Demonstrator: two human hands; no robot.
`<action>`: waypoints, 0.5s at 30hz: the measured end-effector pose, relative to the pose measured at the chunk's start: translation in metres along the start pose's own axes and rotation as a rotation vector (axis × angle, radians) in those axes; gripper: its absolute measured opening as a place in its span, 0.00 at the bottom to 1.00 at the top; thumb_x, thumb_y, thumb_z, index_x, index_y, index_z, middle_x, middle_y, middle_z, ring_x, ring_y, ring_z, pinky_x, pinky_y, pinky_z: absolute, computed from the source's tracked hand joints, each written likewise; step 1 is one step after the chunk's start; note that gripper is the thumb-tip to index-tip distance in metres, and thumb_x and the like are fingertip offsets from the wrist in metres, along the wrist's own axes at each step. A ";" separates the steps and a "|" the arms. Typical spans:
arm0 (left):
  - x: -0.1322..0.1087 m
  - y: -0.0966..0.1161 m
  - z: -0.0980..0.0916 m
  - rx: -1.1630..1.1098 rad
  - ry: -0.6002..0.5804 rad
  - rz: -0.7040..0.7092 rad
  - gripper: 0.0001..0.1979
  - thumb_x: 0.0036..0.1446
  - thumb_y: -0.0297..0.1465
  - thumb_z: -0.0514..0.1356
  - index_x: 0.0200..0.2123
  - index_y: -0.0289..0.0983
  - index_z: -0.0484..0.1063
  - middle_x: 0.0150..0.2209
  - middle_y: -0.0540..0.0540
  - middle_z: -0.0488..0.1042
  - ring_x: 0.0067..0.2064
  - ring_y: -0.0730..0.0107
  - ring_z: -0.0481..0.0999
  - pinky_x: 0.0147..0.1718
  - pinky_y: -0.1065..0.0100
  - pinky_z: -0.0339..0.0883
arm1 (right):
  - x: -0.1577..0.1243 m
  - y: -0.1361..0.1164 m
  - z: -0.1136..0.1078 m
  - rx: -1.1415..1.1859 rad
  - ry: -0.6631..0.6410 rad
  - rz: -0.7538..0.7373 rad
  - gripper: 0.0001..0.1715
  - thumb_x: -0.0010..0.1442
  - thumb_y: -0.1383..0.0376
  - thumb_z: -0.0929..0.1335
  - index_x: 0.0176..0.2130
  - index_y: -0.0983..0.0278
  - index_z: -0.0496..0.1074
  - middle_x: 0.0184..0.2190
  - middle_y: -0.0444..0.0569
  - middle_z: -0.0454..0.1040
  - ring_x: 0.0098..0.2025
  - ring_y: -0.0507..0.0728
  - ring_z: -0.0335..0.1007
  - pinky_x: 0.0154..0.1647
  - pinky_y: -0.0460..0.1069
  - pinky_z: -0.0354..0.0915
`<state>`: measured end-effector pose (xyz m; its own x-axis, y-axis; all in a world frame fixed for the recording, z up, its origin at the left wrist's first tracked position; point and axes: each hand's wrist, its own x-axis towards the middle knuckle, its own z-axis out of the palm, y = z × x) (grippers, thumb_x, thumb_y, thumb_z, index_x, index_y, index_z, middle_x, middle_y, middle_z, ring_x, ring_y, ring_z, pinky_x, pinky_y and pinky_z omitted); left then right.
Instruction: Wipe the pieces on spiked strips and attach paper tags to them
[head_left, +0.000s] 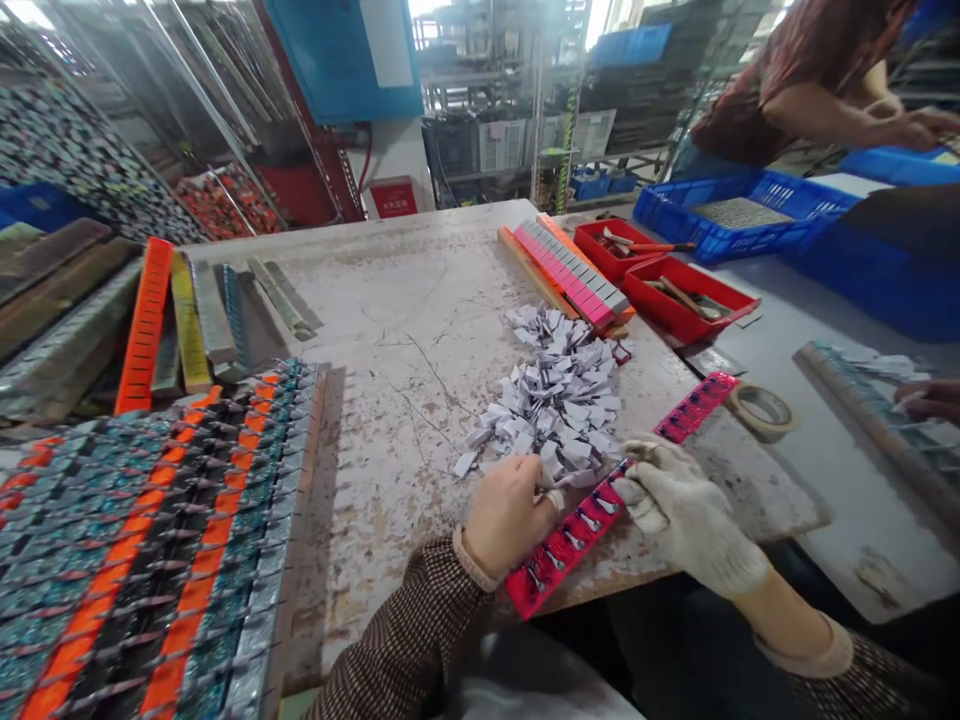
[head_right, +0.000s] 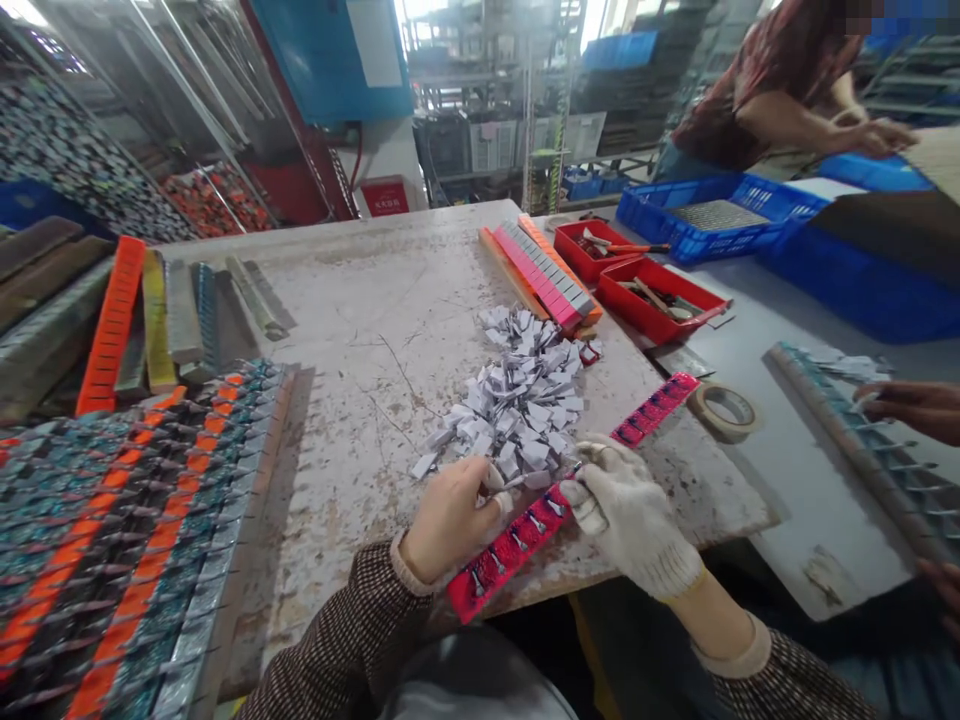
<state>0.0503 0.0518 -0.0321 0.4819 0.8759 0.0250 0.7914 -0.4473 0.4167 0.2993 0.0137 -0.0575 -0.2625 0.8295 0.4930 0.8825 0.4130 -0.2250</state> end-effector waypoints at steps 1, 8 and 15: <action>-0.005 0.003 -0.001 -0.029 0.050 0.030 0.06 0.59 0.26 0.62 0.33 0.40 0.66 0.34 0.48 0.75 0.36 0.63 0.74 0.36 0.65 0.65 | 0.001 -0.005 -0.003 0.018 0.048 0.038 0.07 0.66 0.61 0.67 0.36 0.61 0.72 0.51 0.58 0.75 0.61 0.69 0.68 0.59 0.66 0.68; -0.028 0.031 -0.002 -0.091 0.352 0.312 0.08 0.56 0.23 0.63 0.33 0.38 0.67 0.33 0.46 0.73 0.35 0.61 0.70 0.35 0.63 0.63 | 0.010 -0.061 -0.017 0.331 0.073 0.154 0.09 0.70 0.62 0.64 0.37 0.59 0.71 0.50 0.54 0.77 0.58 0.63 0.72 0.57 0.60 0.72; -0.039 0.028 -0.015 -0.665 0.002 0.200 0.13 0.67 0.36 0.59 0.30 0.38 0.66 0.29 0.50 0.69 0.31 0.70 0.66 0.30 0.70 0.58 | 0.001 -0.074 -0.040 0.546 0.073 0.135 0.07 0.67 0.67 0.67 0.34 0.59 0.71 0.54 0.53 0.75 0.60 0.60 0.72 0.56 0.51 0.74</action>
<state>0.0484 0.0074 -0.0078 0.5931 0.7889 0.1606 0.2885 -0.3945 0.8724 0.2495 -0.0312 -0.0069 -0.1166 0.8685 0.4818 0.5717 0.4554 -0.6825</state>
